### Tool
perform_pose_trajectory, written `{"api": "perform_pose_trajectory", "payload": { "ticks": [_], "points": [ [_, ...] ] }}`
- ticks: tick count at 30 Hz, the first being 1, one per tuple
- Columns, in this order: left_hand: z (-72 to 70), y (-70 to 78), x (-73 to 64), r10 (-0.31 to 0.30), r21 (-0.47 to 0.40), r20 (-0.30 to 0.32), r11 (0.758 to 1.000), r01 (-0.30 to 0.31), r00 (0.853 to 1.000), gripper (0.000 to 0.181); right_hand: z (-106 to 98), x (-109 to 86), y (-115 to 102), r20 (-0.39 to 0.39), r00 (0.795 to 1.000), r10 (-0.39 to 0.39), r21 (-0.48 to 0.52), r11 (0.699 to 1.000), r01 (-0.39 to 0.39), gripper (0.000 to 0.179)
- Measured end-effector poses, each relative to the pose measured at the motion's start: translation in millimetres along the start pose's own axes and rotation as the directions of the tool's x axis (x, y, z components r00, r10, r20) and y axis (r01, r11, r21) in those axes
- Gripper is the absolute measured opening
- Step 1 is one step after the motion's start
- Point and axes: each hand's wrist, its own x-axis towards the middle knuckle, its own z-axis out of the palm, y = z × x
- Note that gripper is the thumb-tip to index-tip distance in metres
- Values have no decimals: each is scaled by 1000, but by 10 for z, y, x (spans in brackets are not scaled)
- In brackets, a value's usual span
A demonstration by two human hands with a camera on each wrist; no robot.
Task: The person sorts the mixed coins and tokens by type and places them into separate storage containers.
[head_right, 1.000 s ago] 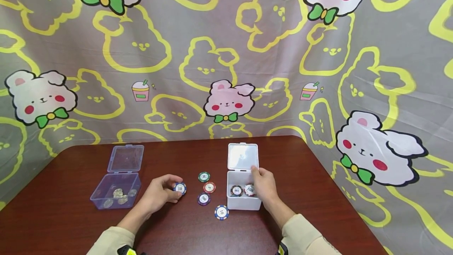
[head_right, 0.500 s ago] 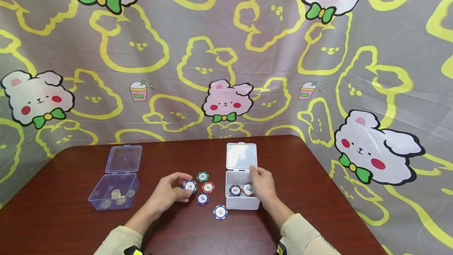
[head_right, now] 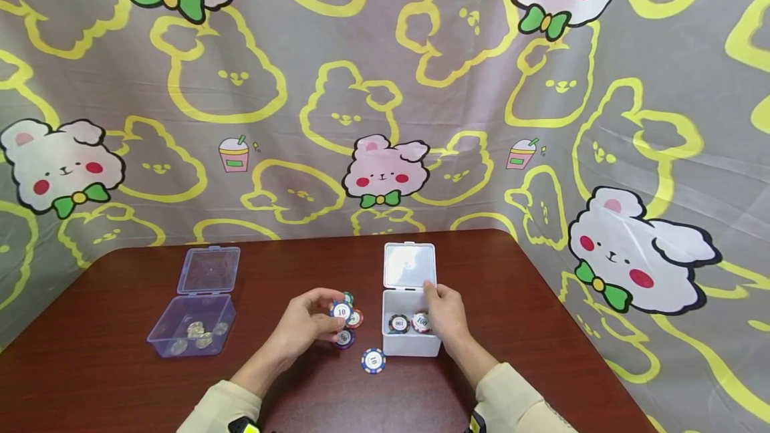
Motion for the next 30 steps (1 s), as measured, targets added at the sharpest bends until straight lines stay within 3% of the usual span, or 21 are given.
{"api": "perform_pose_trajectory", "payload": {
  "ticks": [18,30],
  "points": [
    [357,68,97,24,-136,55,991,-16,998,41,-8,-3,-3,16,1000,0,0,1000,0,44],
    [608,132,127,7,-191,98,981,12,995,43,2,4,7,-3,1000,-8,-10,1000,8,43]
  ]
}}
